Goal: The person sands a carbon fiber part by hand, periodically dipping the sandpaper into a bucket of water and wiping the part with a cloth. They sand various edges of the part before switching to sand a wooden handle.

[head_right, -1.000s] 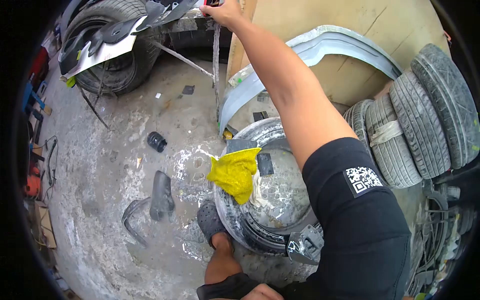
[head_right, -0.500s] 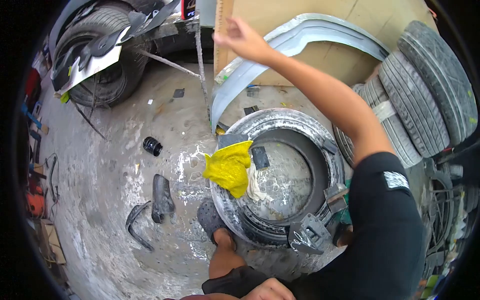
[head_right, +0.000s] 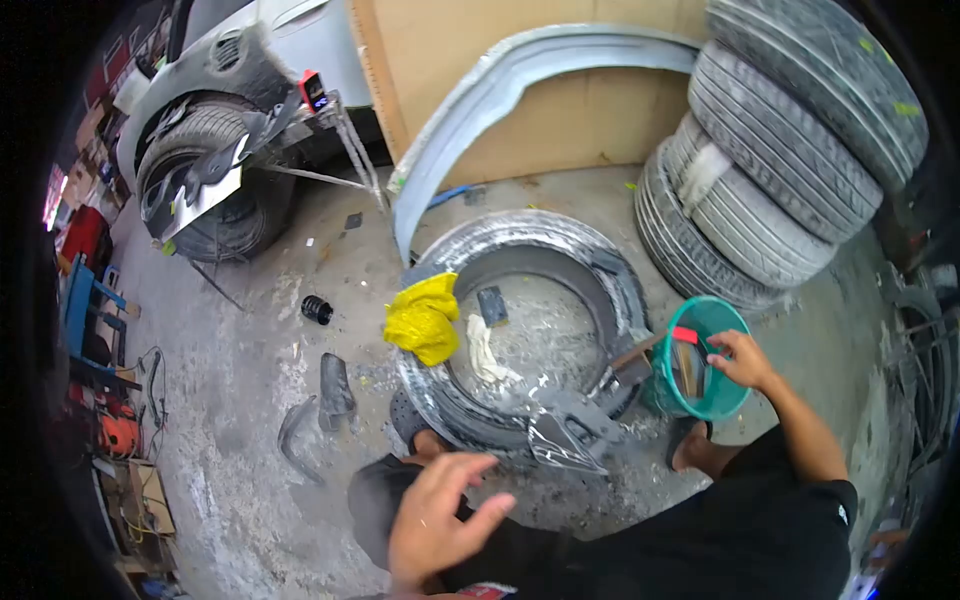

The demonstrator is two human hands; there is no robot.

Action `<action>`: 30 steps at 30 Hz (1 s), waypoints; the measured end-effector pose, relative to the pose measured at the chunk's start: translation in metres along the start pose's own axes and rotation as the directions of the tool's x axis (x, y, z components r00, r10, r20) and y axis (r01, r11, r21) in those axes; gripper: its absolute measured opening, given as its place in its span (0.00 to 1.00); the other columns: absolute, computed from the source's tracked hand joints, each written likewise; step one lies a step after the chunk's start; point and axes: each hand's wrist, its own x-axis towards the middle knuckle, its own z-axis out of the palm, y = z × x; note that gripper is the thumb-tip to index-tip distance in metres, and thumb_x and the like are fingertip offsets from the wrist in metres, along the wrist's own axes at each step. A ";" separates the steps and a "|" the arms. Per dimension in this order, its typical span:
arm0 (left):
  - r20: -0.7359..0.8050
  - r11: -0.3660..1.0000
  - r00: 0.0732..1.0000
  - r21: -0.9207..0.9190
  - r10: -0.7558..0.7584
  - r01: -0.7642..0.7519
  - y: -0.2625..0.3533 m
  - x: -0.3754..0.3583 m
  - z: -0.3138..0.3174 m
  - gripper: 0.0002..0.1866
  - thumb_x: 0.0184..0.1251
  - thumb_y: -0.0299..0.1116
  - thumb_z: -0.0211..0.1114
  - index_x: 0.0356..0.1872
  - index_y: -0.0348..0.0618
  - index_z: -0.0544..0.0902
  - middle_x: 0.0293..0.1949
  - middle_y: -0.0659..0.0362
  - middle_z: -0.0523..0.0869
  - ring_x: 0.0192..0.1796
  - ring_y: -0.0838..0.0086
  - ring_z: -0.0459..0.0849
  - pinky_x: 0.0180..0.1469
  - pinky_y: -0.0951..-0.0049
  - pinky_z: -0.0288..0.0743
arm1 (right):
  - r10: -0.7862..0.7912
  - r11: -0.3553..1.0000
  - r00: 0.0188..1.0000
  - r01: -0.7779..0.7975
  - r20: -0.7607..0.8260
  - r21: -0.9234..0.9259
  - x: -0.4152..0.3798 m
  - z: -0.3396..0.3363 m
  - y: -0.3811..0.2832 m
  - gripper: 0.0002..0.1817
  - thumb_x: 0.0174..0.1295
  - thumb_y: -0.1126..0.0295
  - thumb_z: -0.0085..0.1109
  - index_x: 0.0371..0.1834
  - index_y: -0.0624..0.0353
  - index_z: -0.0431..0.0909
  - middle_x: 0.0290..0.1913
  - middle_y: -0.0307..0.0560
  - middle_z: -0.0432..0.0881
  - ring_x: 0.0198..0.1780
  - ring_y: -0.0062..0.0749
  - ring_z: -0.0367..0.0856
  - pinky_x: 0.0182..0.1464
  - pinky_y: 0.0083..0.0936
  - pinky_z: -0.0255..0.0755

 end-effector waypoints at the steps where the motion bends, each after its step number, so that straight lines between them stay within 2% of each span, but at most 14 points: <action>1: 0.007 0.996 1.000 0.092 -0.006 0.006 0.002 0.000 0.003 0.25 0.62 0.41 0.79 0.56 0.38 0.83 0.47 0.51 0.87 0.45 0.58 0.87 0.49 0.62 0.81 | -0.021 1.000 1.000 0.021 -0.016 0.000 -0.010 0.007 0.017 0.22 0.61 0.62 0.73 0.57 0.60 0.84 0.49 0.54 0.86 0.47 0.44 0.87 0.51 0.39 0.81; 5: 0.148 0.918 0.989 0.394 -0.018 -0.042 0.015 -0.007 0.016 0.26 0.62 0.45 0.76 0.56 0.41 0.83 0.47 0.52 0.87 0.51 0.54 0.85 0.54 0.58 0.76 | -0.124 0.992 0.992 0.124 0.029 0.004 -0.003 0.022 0.046 0.20 0.61 0.64 0.71 0.55 0.58 0.84 0.48 0.53 0.86 0.50 0.46 0.86 0.54 0.40 0.80; 7: 0.255 0.881 0.967 0.462 -0.017 -0.107 0.021 -0.007 0.019 0.26 0.62 0.45 0.76 0.57 0.41 0.84 0.50 0.53 0.88 0.52 0.54 0.85 0.56 0.57 0.76 | -0.264 0.958 0.962 0.270 0.070 -0.097 0.019 0.038 0.077 0.21 0.63 0.63 0.67 0.58 0.58 0.83 0.52 0.56 0.85 0.55 0.52 0.83 0.59 0.45 0.77; 9: 0.332 0.851 0.943 0.491 0.016 -0.187 0.013 -0.011 0.022 0.27 0.67 0.49 0.71 0.59 0.42 0.83 0.51 0.51 0.88 0.52 0.53 0.85 0.53 0.57 0.75 | -0.224 0.953 0.959 0.253 0.175 -0.165 0.031 0.032 0.054 0.23 0.66 0.61 0.62 0.63 0.58 0.80 0.53 0.60 0.83 0.57 0.57 0.81 0.60 0.49 0.75; 10: 0.304 0.852 0.952 0.489 0.036 -0.188 0.015 -0.012 0.025 0.28 0.67 0.49 0.72 0.61 0.41 0.82 0.51 0.50 0.88 0.52 0.52 0.85 0.54 0.56 0.75 | -0.282 0.935 0.950 0.303 0.135 -0.181 0.039 0.040 0.065 0.23 0.67 0.61 0.61 0.63 0.58 0.80 0.55 0.60 0.83 0.58 0.58 0.81 0.59 0.50 0.75; 11: 0.325 0.852 0.942 0.513 -0.082 -0.103 0.012 -0.014 0.024 0.28 0.67 0.48 0.72 0.62 0.39 0.82 0.51 0.48 0.88 0.53 0.51 0.85 0.54 0.55 0.75 | -0.252 0.924 0.951 0.292 0.181 -0.246 0.055 0.051 0.080 0.21 0.68 0.60 0.61 0.62 0.55 0.81 0.54 0.59 0.85 0.58 0.59 0.81 0.59 0.50 0.76; 12: 0.318 0.837 0.938 0.544 -0.138 -0.061 0.014 -0.014 0.022 0.28 0.69 0.46 0.71 0.62 0.39 0.81 0.51 0.47 0.88 0.52 0.50 0.85 0.54 0.55 0.75 | -0.125 0.950 0.954 0.195 0.274 -0.245 0.051 0.034 0.047 0.19 0.68 0.60 0.61 0.60 0.52 0.82 0.52 0.57 0.87 0.56 0.58 0.83 0.58 0.50 0.77; 16: 0.283 0.853 0.925 0.517 -0.253 0.075 0.012 -0.015 0.022 0.27 0.69 0.43 0.72 0.63 0.36 0.81 0.53 0.44 0.87 0.54 0.49 0.85 0.59 0.56 0.77 | -0.141 0.951 0.967 0.191 0.210 -0.242 0.085 0.070 0.089 0.20 0.64 0.62 0.63 0.59 0.50 0.83 0.51 0.54 0.89 0.55 0.54 0.87 0.57 0.50 0.79; 19: 0.257 0.847 0.900 0.497 -0.352 0.190 0.015 -0.010 0.026 0.28 0.70 0.44 0.72 0.64 0.37 0.80 0.52 0.45 0.88 0.53 0.50 0.86 0.58 0.58 0.78 | -0.008 0.961 0.960 0.084 0.279 -0.263 0.096 0.087 0.096 0.21 0.61 0.63 0.65 0.58 0.50 0.85 0.53 0.53 0.90 0.58 0.52 0.87 0.57 0.49 0.79; 21: 0.243 0.824 0.895 0.531 -0.374 0.200 0.013 -0.009 0.029 0.28 0.71 0.45 0.71 0.65 0.39 0.80 0.51 0.45 0.88 0.52 0.51 0.86 0.57 0.58 0.78 | 0.099 0.937 0.877 0.078 0.471 -0.342 0.105 0.097 0.101 0.21 0.57 0.64 0.66 0.56 0.50 0.87 0.54 0.53 0.90 0.58 0.51 0.87 0.58 0.46 0.79; 23: 0.226 0.765 0.873 0.605 -0.433 0.222 0.013 -0.004 0.032 0.27 0.71 0.45 0.71 0.66 0.40 0.80 0.51 0.45 0.88 0.52 0.51 0.86 0.57 0.57 0.78 | 0.081 0.946 0.862 0.092 0.500 -0.312 0.104 0.122 0.115 0.20 0.54 0.66 0.66 0.52 0.53 0.89 0.53 0.52 0.90 0.58 0.49 0.87 0.58 0.45 0.79; 25: 0.245 0.753 0.865 0.626 -0.437 0.203 0.010 0.001 0.034 0.27 0.72 0.45 0.70 0.66 0.40 0.80 0.51 0.45 0.88 0.52 0.51 0.86 0.57 0.57 0.78 | -0.124 0.963 0.830 0.234 0.544 -0.137 0.091 0.142 0.113 0.22 0.54 0.67 0.65 0.55 0.54 0.87 0.56 0.54 0.89 0.59 0.51 0.86 0.60 0.45 0.78; 28: 0.238 0.716 0.827 0.651 -0.509 0.253 0.008 0.007 0.035 0.27 0.72 0.44 0.70 0.66 0.40 0.80 0.50 0.45 0.88 0.51 0.52 0.86 0.56 0.58 0.78 | -0.131 0.963 0.808 0.243 0.575 -0.121 0.078 0.158 0.103 0.27 0.55 0.66 0.65 0.62 0.52 0.84 0.60 0.56 0.87 0.61 0.52 0.85 0.63 0.44 0.77; 30: 0.203 0.710 0.809 0.624 -0.552 0.327 0.006 0.009 0.036 0.27 0.72 0.43 0.71 0.66 0.39 0.80 0.50 0.46 0.88 0.51 0.54 0.86 0.56 0.59 0.79 | -0.176 0.937 0.786 0.319 0.593 -0.145 0.073 0.165 0.106 0.28 0.56 0.67 0.65 0.64 0.53 0.82 0.57 0.57 0.87 0.59 0.53 0.85 0.62 0.45 0.77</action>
